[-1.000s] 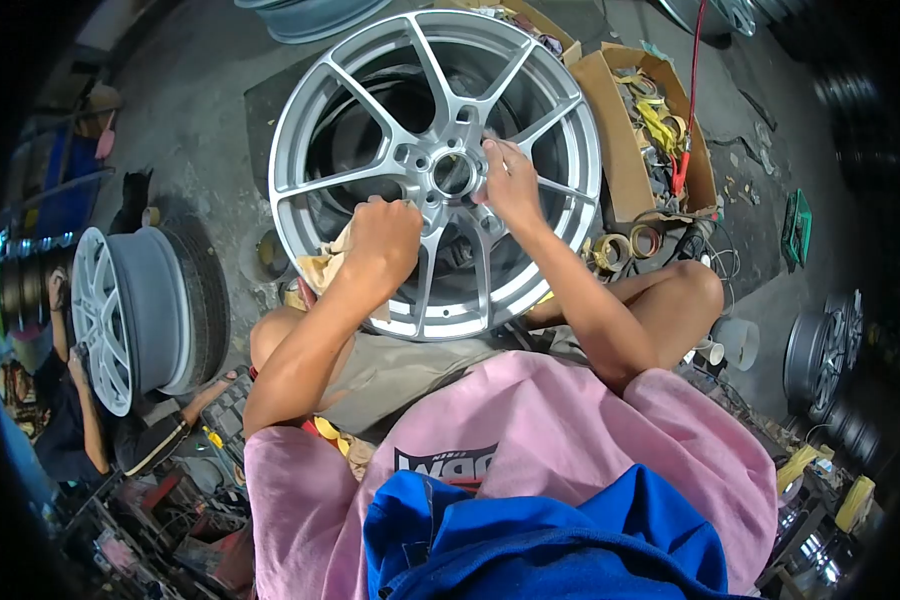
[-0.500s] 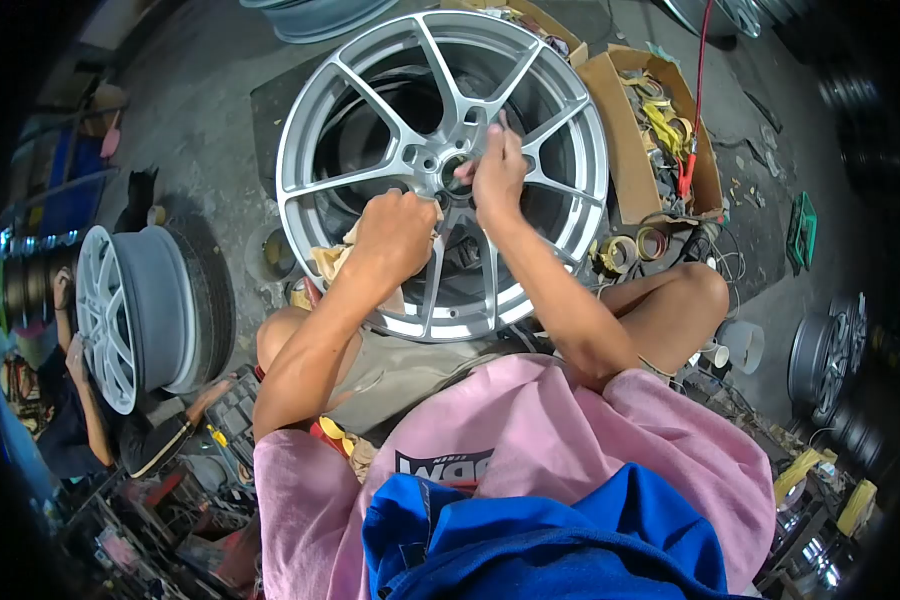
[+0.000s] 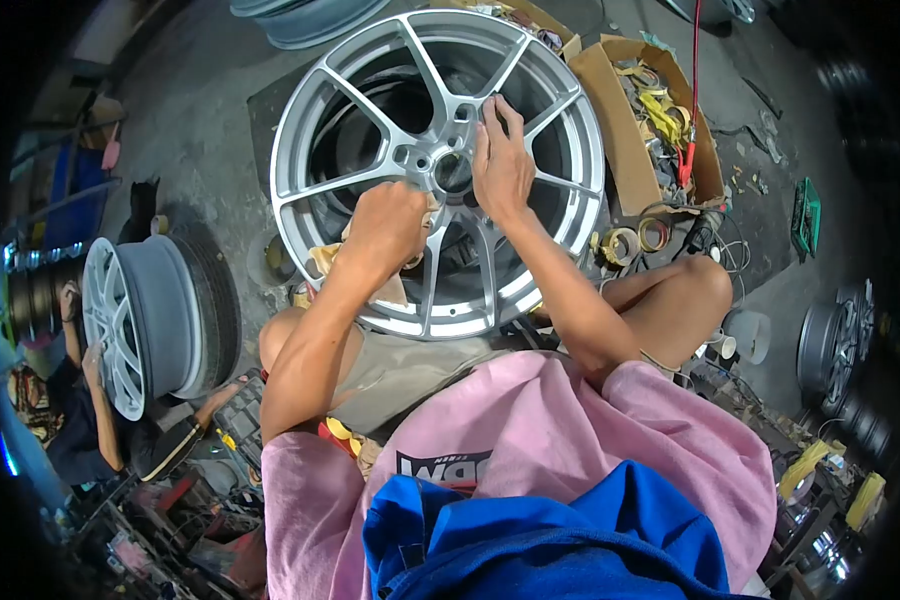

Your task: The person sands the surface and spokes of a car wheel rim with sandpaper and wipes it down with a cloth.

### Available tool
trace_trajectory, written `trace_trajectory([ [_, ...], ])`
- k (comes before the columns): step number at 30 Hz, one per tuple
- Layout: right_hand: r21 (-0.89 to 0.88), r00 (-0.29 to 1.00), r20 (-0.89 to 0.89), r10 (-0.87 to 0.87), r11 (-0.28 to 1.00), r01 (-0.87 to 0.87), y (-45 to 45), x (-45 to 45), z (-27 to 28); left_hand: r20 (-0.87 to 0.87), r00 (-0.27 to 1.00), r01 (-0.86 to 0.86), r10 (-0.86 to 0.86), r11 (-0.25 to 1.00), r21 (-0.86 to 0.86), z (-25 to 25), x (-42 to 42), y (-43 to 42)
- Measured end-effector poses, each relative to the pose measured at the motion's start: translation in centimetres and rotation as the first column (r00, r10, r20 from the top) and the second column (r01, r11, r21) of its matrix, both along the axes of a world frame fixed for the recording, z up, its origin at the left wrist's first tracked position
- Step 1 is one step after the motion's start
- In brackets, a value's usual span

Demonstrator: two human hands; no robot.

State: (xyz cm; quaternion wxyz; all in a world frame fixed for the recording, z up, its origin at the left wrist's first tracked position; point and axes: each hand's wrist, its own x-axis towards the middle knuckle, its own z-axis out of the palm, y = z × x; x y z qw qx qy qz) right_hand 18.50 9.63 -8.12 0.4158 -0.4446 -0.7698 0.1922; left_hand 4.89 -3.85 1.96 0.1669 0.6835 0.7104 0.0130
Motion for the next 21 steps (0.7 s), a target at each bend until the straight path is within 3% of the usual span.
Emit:
trace_trajectory([
  [1,-0.008,1.000,0.001,-0.007,1.000,0.007,0.3,0.4,0.7,0.001,1.000,0.007,-0.007,1.000,-0.008,-0.1,0.1,-0.1],
  [3,-0.052,0.981,0.190,0.030,0.998,-0.020,2.2,1.1,2.2,-0.010,1.000,-0.001,0.002,1.000,0.030,0.0,0.1,-0.1],
  [4,-0.050,0.981,0.191,0.029,0.999,-0.020,3.9,1.3,2.1,-0.009,1.000,-0.001,0.001,0.999,0.032,-0.1,0.1,-0.1],
  [6,0.134,0.982,0.190,0.005,0.990,-0.031,7.2,0.9,2.3,0.001,1.000,0.011,-0.011,0.996,0.084,-0.5,-0.1,-0.3],
  [7,0.115,0.977,0.212,0.012,0.993,-0.037,7.1,0.9,2.3,0.000,1.000,0.010,-0.010,0.996,0.089,-0.6,-0.2,-0.3],
  [11,0.203,0.983,0.176,0.051,0.975,-0.087,1.6,1.4,-0.4,0.030,1.000,-0.005,0.003,0.998,0.061,-0.6,-0.4,0.1],
  [16,0.109,0.977,0.212,0.016,0.993,-0.040,3.5,1.5,1.6,-0.017,1.000,0.014,-0.013,0.997,0.080,-1.5,-0.3,-0.2],
  [19,0.165,0.979,0.206,0.000,0.986,-0.035,5.8,1.0,1.7,0.015,1.000,0.000,-0.002,0.989,0.146,-1.0,-0.4,-0.6],
  [21,0.117,0.958,0.284,0.033,0.991,-0.069,4.1,1.6,1.5,-0.018,1.000,-0.004,0.005,0.998,0.067,-0.7,-0.4,-0.5],
])
